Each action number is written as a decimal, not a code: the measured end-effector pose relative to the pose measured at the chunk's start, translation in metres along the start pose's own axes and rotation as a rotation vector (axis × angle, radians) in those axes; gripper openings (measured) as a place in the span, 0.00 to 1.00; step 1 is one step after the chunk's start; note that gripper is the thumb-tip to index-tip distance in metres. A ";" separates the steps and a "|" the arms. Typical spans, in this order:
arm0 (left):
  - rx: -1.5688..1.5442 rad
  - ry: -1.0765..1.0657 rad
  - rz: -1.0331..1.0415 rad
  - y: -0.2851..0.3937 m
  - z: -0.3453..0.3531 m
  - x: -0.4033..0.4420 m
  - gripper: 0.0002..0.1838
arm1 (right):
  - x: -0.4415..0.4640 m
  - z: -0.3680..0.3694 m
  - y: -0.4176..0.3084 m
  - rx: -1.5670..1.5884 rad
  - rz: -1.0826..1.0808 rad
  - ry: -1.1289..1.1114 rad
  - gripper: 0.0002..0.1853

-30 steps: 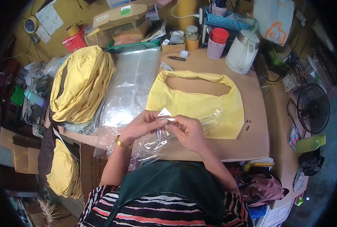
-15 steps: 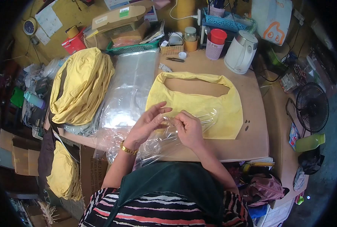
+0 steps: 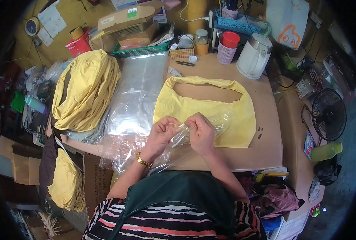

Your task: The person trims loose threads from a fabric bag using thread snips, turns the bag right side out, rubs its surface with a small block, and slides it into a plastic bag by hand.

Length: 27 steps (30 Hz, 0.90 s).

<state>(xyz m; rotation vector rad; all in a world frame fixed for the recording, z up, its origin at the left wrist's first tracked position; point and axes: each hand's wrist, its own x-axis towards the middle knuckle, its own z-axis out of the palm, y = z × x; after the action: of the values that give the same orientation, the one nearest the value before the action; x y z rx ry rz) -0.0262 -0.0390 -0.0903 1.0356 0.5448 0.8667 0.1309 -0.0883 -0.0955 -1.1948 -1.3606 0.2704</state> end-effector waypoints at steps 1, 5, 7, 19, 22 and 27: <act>0.126 -0.075 -0.108 0.002 0.001 -0.001 0.09 | -0.003 0.001 -0.001 0.000 -0.001 -0.001 0.05; 0.313 -0.085 -0.019 0.005 -0.013 0.003 0.15 | -0.008 -0.007 0.002 0.414 0.334 -0.140 0.05; 0.058 -0.024 -0.075 0.022 -0.011 0.003 0.16 | -0.006 -0.018 0.006 0.646 0.429 -0.295 0.05; 0.174 -0.198 -0.140 0.069 -0.005 0.000 0.12 | -0.002 -0.017 -0.013 0.967 0.538 -0.456 0.10; -0.036 -0.090 -0.019 0.080 -0.019 0.007 0.11 | 0.003 -0.031 -0.029 0.499 0.545 -0.794 0.11; 0.019 -0.073 0.065 0.113 -0.008 -0.001 0.13 | 0.022 -0.073 -0.037 0.270 0.069 -1.083 0.10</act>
<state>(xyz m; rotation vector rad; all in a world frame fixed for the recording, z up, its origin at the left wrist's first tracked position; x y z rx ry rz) -0.0730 -0.0082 0.0080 1.1029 0.4603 0.8792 0.1806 -0.1242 -0.0370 -0.8591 -2.0965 1.2373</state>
